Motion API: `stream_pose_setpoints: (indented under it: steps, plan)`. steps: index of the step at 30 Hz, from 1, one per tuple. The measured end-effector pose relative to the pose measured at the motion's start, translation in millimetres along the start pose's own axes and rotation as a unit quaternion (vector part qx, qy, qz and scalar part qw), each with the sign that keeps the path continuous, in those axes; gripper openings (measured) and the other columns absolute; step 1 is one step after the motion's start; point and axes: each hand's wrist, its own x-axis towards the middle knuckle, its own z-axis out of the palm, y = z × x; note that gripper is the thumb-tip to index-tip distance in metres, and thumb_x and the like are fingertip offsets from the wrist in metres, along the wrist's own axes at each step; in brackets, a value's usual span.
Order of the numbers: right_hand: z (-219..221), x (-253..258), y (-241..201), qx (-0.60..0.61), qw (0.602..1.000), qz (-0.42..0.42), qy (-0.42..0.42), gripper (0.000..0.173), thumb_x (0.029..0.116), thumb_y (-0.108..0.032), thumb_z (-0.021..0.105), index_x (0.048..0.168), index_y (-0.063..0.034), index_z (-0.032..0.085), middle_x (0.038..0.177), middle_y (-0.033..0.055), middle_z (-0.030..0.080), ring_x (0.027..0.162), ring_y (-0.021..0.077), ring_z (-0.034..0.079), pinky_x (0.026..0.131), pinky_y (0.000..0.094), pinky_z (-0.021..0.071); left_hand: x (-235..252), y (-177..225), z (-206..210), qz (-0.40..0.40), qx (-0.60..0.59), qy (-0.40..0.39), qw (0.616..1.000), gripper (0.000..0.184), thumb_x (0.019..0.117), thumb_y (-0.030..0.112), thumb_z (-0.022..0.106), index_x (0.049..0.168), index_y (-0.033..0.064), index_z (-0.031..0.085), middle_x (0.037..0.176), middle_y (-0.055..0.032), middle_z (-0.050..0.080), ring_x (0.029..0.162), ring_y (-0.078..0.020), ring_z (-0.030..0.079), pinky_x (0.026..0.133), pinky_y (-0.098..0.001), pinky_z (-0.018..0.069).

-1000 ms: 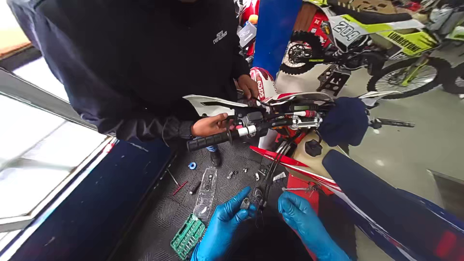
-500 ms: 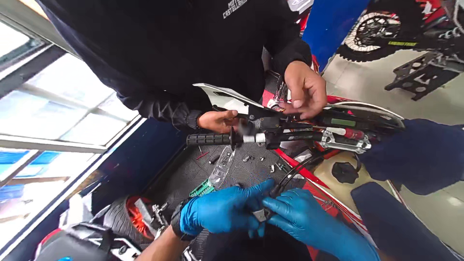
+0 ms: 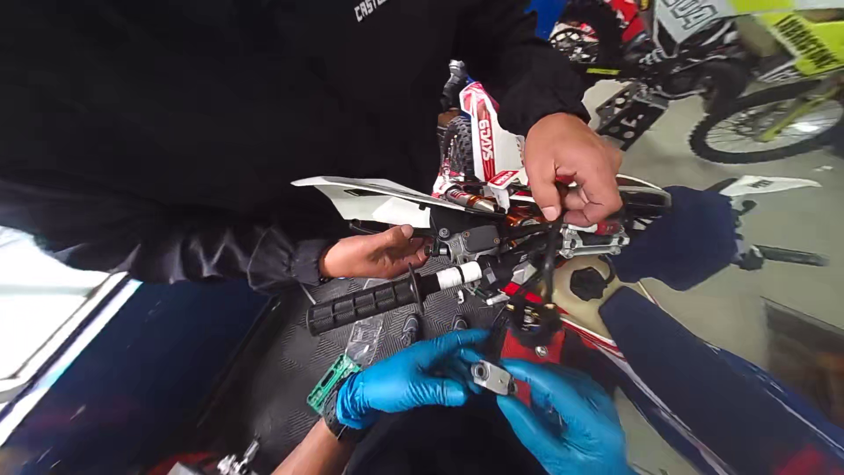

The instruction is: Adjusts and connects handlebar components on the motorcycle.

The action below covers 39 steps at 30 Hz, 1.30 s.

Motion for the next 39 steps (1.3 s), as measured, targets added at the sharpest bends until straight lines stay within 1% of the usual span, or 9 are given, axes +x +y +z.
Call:
stream_pose_setpoints:
  steps: [2,4,9,16,25,31,34,37,39]
  plan:
    - [24,5,-9,-0.002,0.996,0.024,0.082,0.023,0.0916,-0.016,0.075,0.114,-0.0108,0.072,0.077,-0.0029,0.066,0.064,-0.0030,0.056,0.059,0.0108,0.0488,-2,-17,-10,0.047,-0.013,0.045,0.998,0.055,0.1004,0.031,0.066,0.146,0.0048,0.049,0.128,-0.0066,0.066,0.111,-0.0145,0.066,0.098,-0.0332,0.0551]
    - [48,11,-8,-0.018,0.986,0.032,0.162,0.024,0.0906,-0.015,0.075,0.114,-0.0086,0.073,0.074,-0.0042,0.065,0.061,-0.0039,0.053,0.056,0.0108,0.0467,-1,-22,-15,0.077,-0.007,0.092,0.993,0.044,0.1013,0.031,0.064,0.138,0.0080,0.055,0.124,-0.0021,0.068,0.109,-0.0118,0.066,0.095,-0.0307,0.0554]
    - [80,39,2,-0.144,0.951,0.025,0.273,0.024,0.0886,-0.011,0.076,0.109,0.0021,0.075,0.070,-0.0021,0.064,0.054,-0.0021,0.048,0.050,0.0134,0.0434,16,-29,-20,0.166,-0.064,0.153,0.972,0.057,0.1008,0.034,0.064,0.145,0.0008,0.049,0.137,-0.0084,0.062,0.124,-0.0187,0.060,0.107,-0.0364,0.0497]
    - [92,53,2,-0.231,0.925,0.038,0.300,0.023,0.0886,-0.016,0.076,0.105,0.0007,0.076,0.064,-0.0047,0.058,0.052,-0.0020,0.045,0.048,0.0147,0.0404,24,-23,-15,0.198,-0.148,0.174,0.953,0.042,0.1005,0.028,0.064,0.132,0.0006,0.063,0.130,-0.0093,0.068,0.122,-0.0186,0.063,0.109,-0.0367,0.0484]
    - [97,55,3,-0.211,0.926,0.050,0.309,0.024,0.0873,-0.012,0.077,0.106,0.0029,0.075,0.064,-0.0054,0.058,0.051,-0.0037,0.043,0.047,0.0125,0.0390,17,-20,-21,0.174,-0.168,0.189,0.952,0.030,0.1005,0.017,0.062,0.124,-0.0021,0.067,0.126,-0.0115,0.069,0.119,-0.0189,0.064,0.107,-0.0358,0.0492]
    - [92,58,1,-0.182,0.933,0.038,0.309,0.023,0.0870,-0.008,0.076,0.106,0.0041,0.074,0.065,-0.0061,0.057,0.052,-0.0048,0.044,0.048,0.0109,0.0396,19,-16,-21,0.174,-0.176,0.178,0.953,0.029,0.1009,0.013,0.061,0.126,-0.0009,0.066,0.126,-0.0109,0.069,0.119,-0.0196,0.064,0.107,-0.0365,0.0489]
    - [74,45,-6,-0.164,0.955,0.031,0.247,0.023,0.0866,-0.012,0.077,0.107,-0.0017,0.075,0.067,-0.0076,0.058,0.055,-0.0059,0.046,0.051,0.0098,0.0405,20,-16,-20,0.159,-0.188,0.162,0.956,0.026,0.1051,0.012,0.053,0.123,0.0003,0.067,0.113,-0.0073,0.072,0.103,-0.0156,0.068,0.097,-0.0330,0.0548]
    - [36,22,-19,-0.157,0.986,0.028,0.056,0.020,0.0930,-0.024,0.075,0.112,-0.0169,0.073,0.070,-0.0058,0.061,0.058,-0.0036,0.050,0.055,0.0112,0.0435,16,-15,-25,0.158,-0.203,0.034,0.966,0.039,0.1097,0.033,0.046,0.124,0.0048,0.068,0.109,-0.0042,0.074,0.097,-0.0127,0.071,0.092,-0.0318,0.0574]
    - [16,15,-21,-0.192,0.979,0.002,-0.070,0.021,0.0969,-0.030,0.071,0.115,-0.0196,0.072,0.070,-0.0032,0.064,0.059,0.0027,0.055,0.057,0.0187,0.0475,13,-16,-21,0.145,-0.193,-0.023,0.970,0.040,0.1079,0.037,0.050,0.121,0.0053,0.071,0.108,-0.0041,0.075,0.093,-0.0112,0.071,0.085,-0.0296,0.0587]
